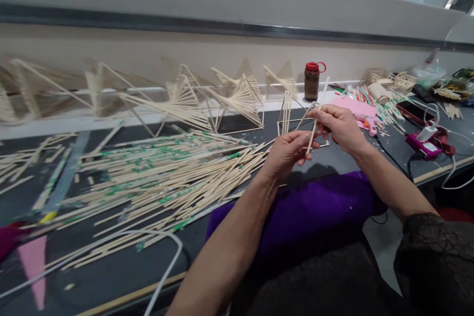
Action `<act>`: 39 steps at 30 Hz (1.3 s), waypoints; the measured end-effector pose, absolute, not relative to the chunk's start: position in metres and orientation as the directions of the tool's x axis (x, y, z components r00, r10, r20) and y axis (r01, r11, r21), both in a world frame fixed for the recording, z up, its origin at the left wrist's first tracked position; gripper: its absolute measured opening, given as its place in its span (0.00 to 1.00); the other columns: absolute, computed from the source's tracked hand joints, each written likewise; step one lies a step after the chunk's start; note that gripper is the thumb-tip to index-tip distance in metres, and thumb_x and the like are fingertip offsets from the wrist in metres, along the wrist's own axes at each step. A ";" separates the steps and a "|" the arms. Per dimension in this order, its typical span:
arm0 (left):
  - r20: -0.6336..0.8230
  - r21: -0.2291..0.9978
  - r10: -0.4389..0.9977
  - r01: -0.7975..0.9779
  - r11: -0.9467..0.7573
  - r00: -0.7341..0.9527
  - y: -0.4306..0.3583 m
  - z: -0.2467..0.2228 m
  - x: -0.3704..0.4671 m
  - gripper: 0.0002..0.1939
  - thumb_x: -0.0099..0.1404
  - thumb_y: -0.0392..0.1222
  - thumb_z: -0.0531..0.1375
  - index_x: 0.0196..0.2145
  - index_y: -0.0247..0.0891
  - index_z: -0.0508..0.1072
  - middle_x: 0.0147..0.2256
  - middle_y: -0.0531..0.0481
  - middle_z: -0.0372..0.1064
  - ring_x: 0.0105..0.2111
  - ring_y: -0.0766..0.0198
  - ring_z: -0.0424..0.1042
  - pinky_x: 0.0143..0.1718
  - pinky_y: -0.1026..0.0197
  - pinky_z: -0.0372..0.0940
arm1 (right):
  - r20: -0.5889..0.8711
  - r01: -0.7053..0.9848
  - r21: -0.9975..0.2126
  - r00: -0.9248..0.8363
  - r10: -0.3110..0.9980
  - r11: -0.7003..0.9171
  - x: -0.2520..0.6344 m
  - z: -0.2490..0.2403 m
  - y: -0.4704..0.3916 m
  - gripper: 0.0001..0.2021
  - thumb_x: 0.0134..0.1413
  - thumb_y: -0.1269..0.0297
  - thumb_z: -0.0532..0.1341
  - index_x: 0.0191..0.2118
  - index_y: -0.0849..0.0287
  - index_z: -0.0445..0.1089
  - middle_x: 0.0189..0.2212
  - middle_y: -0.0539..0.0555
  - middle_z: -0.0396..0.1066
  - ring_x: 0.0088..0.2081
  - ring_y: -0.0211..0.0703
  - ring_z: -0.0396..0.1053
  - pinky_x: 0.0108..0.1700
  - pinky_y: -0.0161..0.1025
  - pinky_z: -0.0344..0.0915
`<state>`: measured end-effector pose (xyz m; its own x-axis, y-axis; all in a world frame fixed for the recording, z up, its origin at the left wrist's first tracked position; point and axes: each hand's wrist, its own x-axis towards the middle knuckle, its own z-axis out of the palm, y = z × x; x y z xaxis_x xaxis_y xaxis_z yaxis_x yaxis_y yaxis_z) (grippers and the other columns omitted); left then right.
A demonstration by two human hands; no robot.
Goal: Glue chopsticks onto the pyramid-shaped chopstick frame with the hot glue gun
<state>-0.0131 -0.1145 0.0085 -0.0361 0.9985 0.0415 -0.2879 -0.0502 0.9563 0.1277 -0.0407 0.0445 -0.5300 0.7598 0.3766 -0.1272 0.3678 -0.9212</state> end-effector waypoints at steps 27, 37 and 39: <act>-0.033 0.996 0.863 0.057 0.072 -0.504 -0.089 0.001 -0.082 0.15 0.57 0.42 0.66 0.42 0.32 0.77 0.34 0.49 0.76 0.22 0.73 0.66 0.19 0.71 0.56 | 0.242 -0.016 -0.963 -0.488 0.838 0.269 0.082 0.095 0.066 0.13 0.53 0.56 0.70 0.31 0.57 0.68 0.23 0.48 0.72 0.25 0.32 0.73 0.19 0.26 0.60; -0.351 0.925 0.925 -0.209 0.317 -0.148 -0.072 -0.012 -0.096 0.09 0.54 0.31 0.67 0.35 0.31 0.74 0.27 0.51 0.73 0.11 0.79 0.57 0.09 0.71 0.41 | 0.095 0.132 -0.973 -0.510 0.855 0.187 0.059 0.073 0.088 0.09 0.55 0.69 0.66 0.28 0.60 0.66 0.21 0.48 0.71 0.21 0.30 0.70 0.18 0.25 0.56; -0.367 0.912 0.927 -0.229 0.340 -0.083 -0.070 -0.011 -0.099 0.08 0.54 0.30 0.67 0.33 0.30 0.74 0.27 0.48 0.75 0.11 0.80 0.56 0.08 0.72 0.39 | 0.070 0.153 -0.973 -0.517 0.853 0.172 0.057 0.069 0.091 0.09 0.56 0.70 0.66 0.27 0.60 0.66 0.21 0.49 0.71 0.21 0.30 0.70 0.18 0.25 0.57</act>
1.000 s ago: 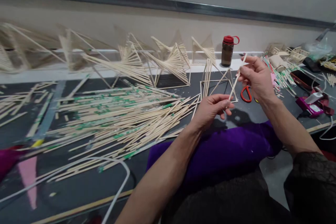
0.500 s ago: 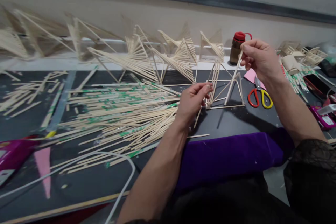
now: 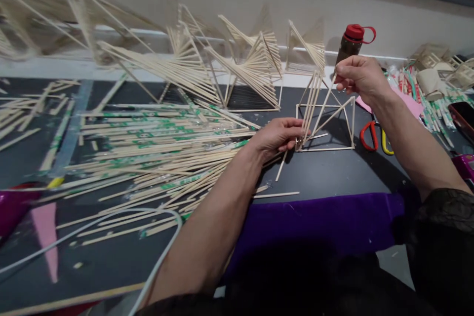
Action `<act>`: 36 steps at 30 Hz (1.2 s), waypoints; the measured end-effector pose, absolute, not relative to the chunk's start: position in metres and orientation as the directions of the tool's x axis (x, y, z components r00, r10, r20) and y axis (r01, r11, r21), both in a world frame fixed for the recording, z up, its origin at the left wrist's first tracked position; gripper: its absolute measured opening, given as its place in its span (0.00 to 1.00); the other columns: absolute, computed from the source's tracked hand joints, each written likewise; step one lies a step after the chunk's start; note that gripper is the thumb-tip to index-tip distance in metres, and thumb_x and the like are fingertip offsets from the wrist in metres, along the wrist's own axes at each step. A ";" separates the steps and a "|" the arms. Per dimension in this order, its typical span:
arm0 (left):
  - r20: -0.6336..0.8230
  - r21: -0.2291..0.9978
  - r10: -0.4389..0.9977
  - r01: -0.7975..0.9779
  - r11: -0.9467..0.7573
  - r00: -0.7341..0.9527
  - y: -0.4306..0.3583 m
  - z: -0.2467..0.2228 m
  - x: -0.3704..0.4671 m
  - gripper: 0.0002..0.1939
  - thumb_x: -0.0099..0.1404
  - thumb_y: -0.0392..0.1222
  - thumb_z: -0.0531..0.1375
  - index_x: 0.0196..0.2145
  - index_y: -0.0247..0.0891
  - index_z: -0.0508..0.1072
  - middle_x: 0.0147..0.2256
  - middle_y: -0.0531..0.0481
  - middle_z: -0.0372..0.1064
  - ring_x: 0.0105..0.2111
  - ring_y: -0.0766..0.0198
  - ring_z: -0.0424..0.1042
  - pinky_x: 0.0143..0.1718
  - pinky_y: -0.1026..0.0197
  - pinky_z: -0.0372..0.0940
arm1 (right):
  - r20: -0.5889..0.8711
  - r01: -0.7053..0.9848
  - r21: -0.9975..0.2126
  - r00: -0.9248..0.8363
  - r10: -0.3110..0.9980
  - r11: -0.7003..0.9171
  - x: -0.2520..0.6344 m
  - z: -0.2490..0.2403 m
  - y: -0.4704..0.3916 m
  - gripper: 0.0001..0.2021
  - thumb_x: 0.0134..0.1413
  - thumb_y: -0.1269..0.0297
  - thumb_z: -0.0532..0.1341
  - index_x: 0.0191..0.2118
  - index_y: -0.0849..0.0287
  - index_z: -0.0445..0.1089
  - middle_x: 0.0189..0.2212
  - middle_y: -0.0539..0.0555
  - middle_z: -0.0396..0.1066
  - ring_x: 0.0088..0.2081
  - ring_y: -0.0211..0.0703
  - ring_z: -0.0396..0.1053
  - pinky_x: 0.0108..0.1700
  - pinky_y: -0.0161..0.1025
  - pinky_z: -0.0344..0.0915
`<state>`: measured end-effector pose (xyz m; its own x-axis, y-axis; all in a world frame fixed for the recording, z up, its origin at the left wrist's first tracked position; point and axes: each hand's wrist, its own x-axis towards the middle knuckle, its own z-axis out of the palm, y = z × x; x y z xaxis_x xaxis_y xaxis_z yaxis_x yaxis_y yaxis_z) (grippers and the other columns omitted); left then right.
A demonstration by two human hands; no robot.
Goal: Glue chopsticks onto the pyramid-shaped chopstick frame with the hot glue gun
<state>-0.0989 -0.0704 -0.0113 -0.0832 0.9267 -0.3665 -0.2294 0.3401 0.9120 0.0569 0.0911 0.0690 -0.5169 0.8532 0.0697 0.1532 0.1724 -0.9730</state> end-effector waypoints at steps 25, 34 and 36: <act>-0.385 0.889 0.923 -0.277 0.364 -0.023 -0.073 -0.024 -0.099 0.12 0.50 0.27 0.67 0.34 0.31 0.74 0.24 0.52 0.71 0.14 0.76 0.63 0.10 0.73 0.42 | 0.016 0.153 -0.980 -0.583 0.812 0.129 0.043 0.045 0.104 0.09 0.51 0.70 0.69 0.27 0.61 0.68 0.20 0.49 0.72 0.18 0.32 0.70 0.19 0.28 0.60; -0.390 0.898 0.921 -0.233 0.374 -0.024 -0.073 -0.024 -0.097 0.12 0.52 0.28 0.68 0.35 0.32 0.72 0.25 0.50 0.73 0.14 0.74 0.66 0.09 0.73 0.45 | 0.019 0.148 -0.981 -0.560 0.828 0.122 0.045 0.042 0.097 0.09 0.52 0.69 0.68 0.26 0.60 0.68 0.19 0.49 0.71 0.18 0.31 0.68 0.17 0.27 0.56; -0.387 0.901 0.922 -0.223 0.373 -0.022 -0.073 -0.024 -0.097 0.12 0.52 0.29 0.68 0.35 0.31 0.73 0.27 0.49 0.74 0.14 0.74 0.66 0.09 0.73 0.47 | 0.023 0.148 -0.981 -0.553 0.833 0.126 0.046 0.041 0.097 0.10 0.52 0.67 0.69 0.26 0.60 0.68 0.19 0.49 0.71 0.18 0.30 0.68 0.17 0.27 0.56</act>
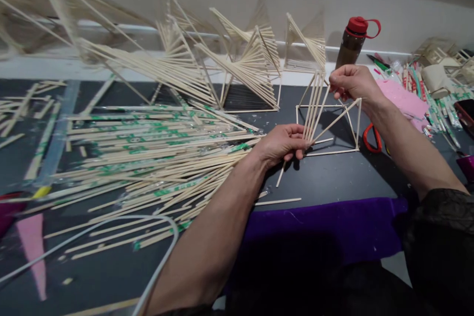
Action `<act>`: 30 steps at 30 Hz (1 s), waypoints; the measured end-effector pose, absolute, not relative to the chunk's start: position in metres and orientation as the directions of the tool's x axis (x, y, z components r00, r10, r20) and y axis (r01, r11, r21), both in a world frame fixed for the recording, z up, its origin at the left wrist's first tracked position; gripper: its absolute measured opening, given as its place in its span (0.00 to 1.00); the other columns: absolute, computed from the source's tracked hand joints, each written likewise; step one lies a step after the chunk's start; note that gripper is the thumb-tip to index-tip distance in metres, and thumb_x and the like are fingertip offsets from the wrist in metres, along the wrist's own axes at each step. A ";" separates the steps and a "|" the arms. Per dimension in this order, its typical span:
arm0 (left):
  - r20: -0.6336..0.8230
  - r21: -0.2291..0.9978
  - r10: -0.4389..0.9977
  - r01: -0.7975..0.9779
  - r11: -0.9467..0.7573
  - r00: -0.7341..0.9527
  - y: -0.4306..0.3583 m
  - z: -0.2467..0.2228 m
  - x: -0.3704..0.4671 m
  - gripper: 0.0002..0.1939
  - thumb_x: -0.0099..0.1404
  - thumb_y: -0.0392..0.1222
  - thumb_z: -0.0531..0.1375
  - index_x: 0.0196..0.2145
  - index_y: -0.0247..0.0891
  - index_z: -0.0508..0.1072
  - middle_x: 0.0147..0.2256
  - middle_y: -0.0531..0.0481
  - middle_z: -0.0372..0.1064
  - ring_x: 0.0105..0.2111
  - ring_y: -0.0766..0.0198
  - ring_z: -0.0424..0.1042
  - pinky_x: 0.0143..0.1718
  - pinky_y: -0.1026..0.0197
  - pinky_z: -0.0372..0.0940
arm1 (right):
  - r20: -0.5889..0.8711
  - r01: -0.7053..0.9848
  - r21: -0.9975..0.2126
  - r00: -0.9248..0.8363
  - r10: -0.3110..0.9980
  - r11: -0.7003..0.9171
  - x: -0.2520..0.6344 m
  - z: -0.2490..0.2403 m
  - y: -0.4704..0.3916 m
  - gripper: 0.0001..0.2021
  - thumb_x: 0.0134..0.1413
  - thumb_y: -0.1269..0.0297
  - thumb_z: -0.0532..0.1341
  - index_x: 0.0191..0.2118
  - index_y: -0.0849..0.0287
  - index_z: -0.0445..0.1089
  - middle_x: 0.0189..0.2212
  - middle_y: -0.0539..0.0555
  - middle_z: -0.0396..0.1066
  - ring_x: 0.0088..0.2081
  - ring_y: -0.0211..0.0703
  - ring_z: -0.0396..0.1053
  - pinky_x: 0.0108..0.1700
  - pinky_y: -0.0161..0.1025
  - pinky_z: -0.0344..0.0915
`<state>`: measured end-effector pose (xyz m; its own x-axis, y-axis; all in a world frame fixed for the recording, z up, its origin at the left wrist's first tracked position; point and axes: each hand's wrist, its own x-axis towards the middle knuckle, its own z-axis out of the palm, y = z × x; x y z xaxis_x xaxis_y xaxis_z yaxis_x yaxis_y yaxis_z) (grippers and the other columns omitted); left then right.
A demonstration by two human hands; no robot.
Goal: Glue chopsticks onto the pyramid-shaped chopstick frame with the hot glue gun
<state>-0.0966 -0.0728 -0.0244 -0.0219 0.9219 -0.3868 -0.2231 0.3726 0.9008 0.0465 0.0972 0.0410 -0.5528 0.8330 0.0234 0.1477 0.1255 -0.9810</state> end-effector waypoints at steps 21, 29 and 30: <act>-0.405 0.899 0.912 -0.213 0.383 -0.069 -0.072 -0.026 -0.094 0.15 0.48 0.31 0.70 0.36 0.31 0.74 0.26 0.49 0.74 0.16 0.72 0.69 0.10 0.74 0.49 | 0.020 0.114 -0.989 -0.546 0.838 0.098 0.044 0.038 0.094 0.09 0.48 0.72 0.69 0.24 0.62 0.68 0.18 0.49 0.71 0.15 0.28 0.64 0.15 0.26 0.54; -0.393 0.913 0.916 -0.149 0.380 -0.077 -0.071 -0.031 -0.097 0.15 0.49 0.36 0.71 0.35 0.32 0.74 0.23 0.51 0.72 0.16 0.72 0.68 0.11 0.74 0.49 | 0.038 0.064 -0.994 -0.546 0.837 0.087 0.047 0.032 0.092 0.05 0.46 0.72 0.70 0.25 0.62 0.73 0.19 0.49 0.73 0.16 0.30 0.66 0.16 0.26 0.56; -0.394 0.913 0.916 -0.144 0.381 -0.078 -0.071 -0.032 -0.097 0.15 0.49 0.36 0.71 0.35 0.32 0.75 0.23 0.51 0.72 0.16 0.72 0.68 0.11 0.74 0.49 | 0.040 0.061 -0.994 -0.549 0.835 0.089 0.047 0.031 0.092 0.05 0.46 0.72 0.70 0.25 0.62 0.73 0.19 0.49 0.73 0.16 0.30 0.66 0.16 0.27 0.57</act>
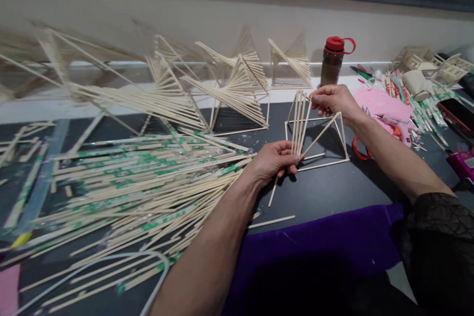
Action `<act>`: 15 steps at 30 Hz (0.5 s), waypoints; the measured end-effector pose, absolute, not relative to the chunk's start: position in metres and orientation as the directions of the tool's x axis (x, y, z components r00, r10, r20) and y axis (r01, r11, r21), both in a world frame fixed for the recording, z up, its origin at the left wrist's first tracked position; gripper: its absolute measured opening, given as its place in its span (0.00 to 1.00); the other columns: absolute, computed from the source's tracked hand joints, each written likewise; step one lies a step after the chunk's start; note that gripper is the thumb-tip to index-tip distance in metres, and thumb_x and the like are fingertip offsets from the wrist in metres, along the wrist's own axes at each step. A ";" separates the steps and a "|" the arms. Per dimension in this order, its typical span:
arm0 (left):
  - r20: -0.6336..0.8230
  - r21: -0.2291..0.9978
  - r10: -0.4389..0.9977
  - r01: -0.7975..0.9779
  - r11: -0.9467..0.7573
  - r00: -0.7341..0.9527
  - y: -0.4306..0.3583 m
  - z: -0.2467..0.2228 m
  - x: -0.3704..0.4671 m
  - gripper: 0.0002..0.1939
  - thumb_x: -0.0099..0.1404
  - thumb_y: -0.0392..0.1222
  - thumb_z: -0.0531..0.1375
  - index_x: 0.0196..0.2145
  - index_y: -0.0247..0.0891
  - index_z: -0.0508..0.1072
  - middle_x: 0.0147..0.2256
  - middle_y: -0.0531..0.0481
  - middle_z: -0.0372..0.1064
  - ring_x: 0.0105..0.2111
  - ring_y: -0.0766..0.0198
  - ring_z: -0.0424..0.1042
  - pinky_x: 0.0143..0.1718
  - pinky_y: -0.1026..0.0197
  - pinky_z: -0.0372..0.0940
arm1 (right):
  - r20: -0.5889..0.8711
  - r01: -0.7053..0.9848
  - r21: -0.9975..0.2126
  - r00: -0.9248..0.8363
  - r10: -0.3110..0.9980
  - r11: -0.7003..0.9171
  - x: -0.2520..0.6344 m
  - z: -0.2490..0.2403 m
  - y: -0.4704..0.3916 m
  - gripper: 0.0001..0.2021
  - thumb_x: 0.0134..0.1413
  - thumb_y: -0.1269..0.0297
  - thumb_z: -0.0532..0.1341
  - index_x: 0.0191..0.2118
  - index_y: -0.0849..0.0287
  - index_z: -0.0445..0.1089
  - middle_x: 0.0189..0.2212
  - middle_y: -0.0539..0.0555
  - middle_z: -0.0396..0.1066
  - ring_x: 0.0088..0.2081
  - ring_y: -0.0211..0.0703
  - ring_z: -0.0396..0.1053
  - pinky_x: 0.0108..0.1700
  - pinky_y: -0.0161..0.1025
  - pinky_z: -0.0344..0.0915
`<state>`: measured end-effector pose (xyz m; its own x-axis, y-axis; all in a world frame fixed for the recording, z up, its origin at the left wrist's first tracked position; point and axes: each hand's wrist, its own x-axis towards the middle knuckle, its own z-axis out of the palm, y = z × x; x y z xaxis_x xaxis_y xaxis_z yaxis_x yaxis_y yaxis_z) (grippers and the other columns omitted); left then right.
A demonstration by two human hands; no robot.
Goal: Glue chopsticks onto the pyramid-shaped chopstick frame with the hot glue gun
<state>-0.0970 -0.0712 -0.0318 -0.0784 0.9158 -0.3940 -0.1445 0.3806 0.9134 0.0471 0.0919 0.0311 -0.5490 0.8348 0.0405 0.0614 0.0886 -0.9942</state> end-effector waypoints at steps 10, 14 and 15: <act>-0.402 0.910 0.911 -0.150 0.386 -0.094 -0.072 -0.030 -0.096 0.18 0.47 0.38 0.72 0.36 0.32 0.75 0.26 0.49 0.74 0.17 0.71 0.69 0.10 0.73 0.49 | 0.026 0.070 -0.994 -0.573 0.819 0.081 0.046 0.034 0.092 0.03 0.48 0.73 0.69 0.27 0.63 0.75 0.18 0.49 0.71 0.17 0.29 0.65 0.15 0.26 0.54; -0.406 0.908 0.909 -0.160 0.388 -0.096 -0.072 -0.029 -0.096 0.19 0.47 0.37 0.72 0.37 0.32 0.75 0.26 0.49 0.75 0.17 0.71 0.70 0.10 0.73 0.49 | 0.033 0.068 -0.994 -0.572 0.819 0.087 0.045 0.035 0.091 0.04 0.49 0.76 0.66 0.26 0.63 0.75 0.18 0.48 0.71 0.16 0.29 0.65 0.14 0.26 0.54; -0.407 0.907 0.909 -0.163 0.389 -0.095 -0.072 -0.029 -0.096 0.19 0.46 0.37 0.72 0.37 0.32 0.75 0.26 0.49 0.75 0.17 0.70 0.70 0.10 0.74 0.49 | 0.033 0.069 -0.994 -0.574 0.818 0.089 0.044 0.036 0.091 0.04 0.49 0.76 0.66 0.26 0.63 0.75 0.18 0.48 0.71 0.16 0.29 0.65 0.14 0.26 0.54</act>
